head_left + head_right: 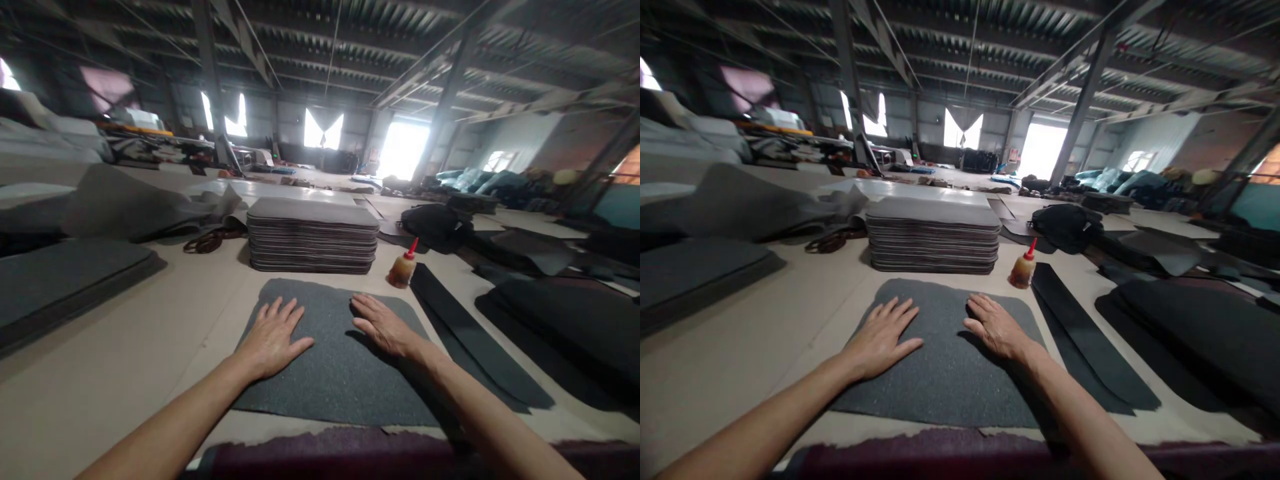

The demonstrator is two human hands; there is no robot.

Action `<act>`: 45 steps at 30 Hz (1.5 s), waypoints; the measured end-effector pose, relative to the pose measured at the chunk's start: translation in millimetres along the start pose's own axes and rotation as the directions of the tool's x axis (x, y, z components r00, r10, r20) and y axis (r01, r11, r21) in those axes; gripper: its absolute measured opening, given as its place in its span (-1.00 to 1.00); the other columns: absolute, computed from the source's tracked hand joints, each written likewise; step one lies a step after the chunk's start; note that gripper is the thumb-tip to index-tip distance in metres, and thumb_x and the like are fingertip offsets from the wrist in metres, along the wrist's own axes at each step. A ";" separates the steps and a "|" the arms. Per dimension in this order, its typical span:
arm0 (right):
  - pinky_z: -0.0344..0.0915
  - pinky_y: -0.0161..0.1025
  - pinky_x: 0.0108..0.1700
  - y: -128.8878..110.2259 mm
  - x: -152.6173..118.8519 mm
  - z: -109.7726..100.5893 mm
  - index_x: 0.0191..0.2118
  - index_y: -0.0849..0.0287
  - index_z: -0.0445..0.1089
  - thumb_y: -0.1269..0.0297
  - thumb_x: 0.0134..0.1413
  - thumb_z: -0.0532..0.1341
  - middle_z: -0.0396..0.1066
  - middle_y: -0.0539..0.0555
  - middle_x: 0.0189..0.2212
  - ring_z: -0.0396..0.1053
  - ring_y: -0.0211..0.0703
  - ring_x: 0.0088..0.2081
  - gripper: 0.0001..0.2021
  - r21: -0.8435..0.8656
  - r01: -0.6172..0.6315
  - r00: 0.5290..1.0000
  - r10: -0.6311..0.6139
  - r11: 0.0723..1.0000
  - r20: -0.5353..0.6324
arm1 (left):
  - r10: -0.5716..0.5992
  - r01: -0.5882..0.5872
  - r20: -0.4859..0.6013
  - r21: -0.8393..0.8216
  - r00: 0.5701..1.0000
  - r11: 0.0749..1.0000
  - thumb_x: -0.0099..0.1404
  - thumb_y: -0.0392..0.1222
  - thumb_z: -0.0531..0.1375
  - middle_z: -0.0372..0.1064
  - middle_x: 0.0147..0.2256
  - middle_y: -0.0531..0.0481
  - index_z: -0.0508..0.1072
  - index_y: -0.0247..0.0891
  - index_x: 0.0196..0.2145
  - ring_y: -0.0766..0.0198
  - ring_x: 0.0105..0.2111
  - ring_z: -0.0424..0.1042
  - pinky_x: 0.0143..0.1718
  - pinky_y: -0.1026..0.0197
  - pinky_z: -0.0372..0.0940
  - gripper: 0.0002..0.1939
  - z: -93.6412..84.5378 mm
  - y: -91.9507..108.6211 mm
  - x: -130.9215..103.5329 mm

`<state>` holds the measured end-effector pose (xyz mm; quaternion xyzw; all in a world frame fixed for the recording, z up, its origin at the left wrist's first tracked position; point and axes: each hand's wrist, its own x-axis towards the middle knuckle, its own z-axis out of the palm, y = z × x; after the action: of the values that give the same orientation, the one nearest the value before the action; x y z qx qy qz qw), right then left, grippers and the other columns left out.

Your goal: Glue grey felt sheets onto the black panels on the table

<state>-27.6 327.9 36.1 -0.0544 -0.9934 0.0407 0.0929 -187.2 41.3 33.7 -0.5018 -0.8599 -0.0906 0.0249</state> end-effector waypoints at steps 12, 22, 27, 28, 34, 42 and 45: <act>-0.04 0.16 0.32 -25.1 37.9 -0.7 0.30 0.31 0.20 0.01 0.45 -0.18 0.16 0.38 0.27 0.03 0.18 0.33 -0.42 0.008 -0.178 0.984 0.178 0.984 0.010 | -0.002 0.002 -0.001 0.010 1.000 1.000 0.35 0.40 -0.08 -0.11 0.39 -0.11 0.12 -0.18 0.35 -0.24 0.38 -0.19 0.33 -0.34 -0.17 -0.18 2.6 -0.5 0.8; -0.10 0.09 0.35 -75.3 39.2 16.3 0.36 0.37 0.07 -0.27 0.32 -0.12 -0.04 0.33 0.37 -0.10 0.16 0.38 -0.18 0.041 -0.259 0.966 0.259 0.965 -0.014 | 0.012 -0.004 -0.062 0.125 0.998 0.992 0.36 0.35 -0.05 -0.03 0.36 -0.08 0.18 -0.20 0.33 -0.24 0.35 -0.07 0.29 -0.34 -0.07 -0.23 10.7 -7.8 5.0; -0.16 0.11 0.36 -20.7 -11.8 9.0 0.33 0.57 0.07 -0.26 0.32 -0.11 -0.04 0.51 0.34 -0.13 0.29 0.38 -0.13 -0.026 -0.528 0.849 0.526 0.849 -0.055 | 0.010 -0.001 -0.057 0.149 0.998 0.989 0.35 0.35 -0.05 -0.02 0.36 -0.07 0.20 -0.18 0.32 -0.26 0.34 -0.06 0.27 -0.33 -0.04 -0.24 8.0 -7.8 6.3; -0.15 0.09 0.36 -11.8 -24.7 7.7 0.33 0.58 0.08 -0.25 0.32 -0.10 -0.04 0.52 0.33 -0.12 0.28 0.38 -0.12 -0.036 -0.557 0.830 0.554 0.830 -0.061 | 0.008 0.001 -0.055 0.149 0.998 0.989 0.35 0.34 -0.04 -0.02 0.36 -0.07 0.20 -0.18 0.32 -0.26 0.34 -0.06 0.27 -0.33 -0.04 -0.24 7.8 -7.7 6.5; -0.11 0.21 0.34 9.3 -92.9 -0.7 0.32 0.60 0.09 -0.17 0.34 -0.07 -0.05 0.52 0.34 -0.11 0.36 0.37 -0.18 -0.066 -0.639 0.769 0.636 0.767 -0.063 | 0.010 0.000 -0.062 0.165 0.998 0.986 0.36 0.33 -0.05 0.01 0.35 -0.08 0.21 -0.17 0.31 -0.24 0.33 -0.03 0.26 -0.30 -0.02 -0.26 7.4 -4.9 5.7; -0.13 0.07 0.39 -57.9 -57.0 -20.0 0.39 0.41 0.01 -0.11 0.38 -0.09 -0.14 0.32 0.40 -0.25 0.14 0.42 -0.28 0.081 -0.228 0.967 0.235 0.970 -0.098 | 0.102 -0.087 -0.056 0.230 0.993 0.969 0.41 0.17 -0.03 0.07 0.32 -0.20 0.36 -0.24 0.20 -0.32 0.32 -0.05 0.27 -0.50 -0.31 -0.41 -12.0 18.5 14.9; -0.05 0.11 0.36 -85.6 -17.0 -14.7 0.38 0.30 0.03 -0.07 0.40 -0.07 -0.09 0.27 0.40 -0.16 0.11 0.40 -0.35 0.136 -0.149 0.983 0.161 0.979 -0.083 | 0.137 -0.131 -0.029 0.166 0.990 0.977 0.43 0.04 -0.06 0.02 0.35 -0.14 0.28 -0.20 0.26 -0.18 0.35 -0.06 0.30 -0.41 -0.21 -0.46 -12.3 34.9 30.3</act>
<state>-16.8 242.1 55.2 -0.1274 -0.9759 0.1097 0.1394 -172.4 81.8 54.4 -0.5530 -0.8279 -0.0277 0.0893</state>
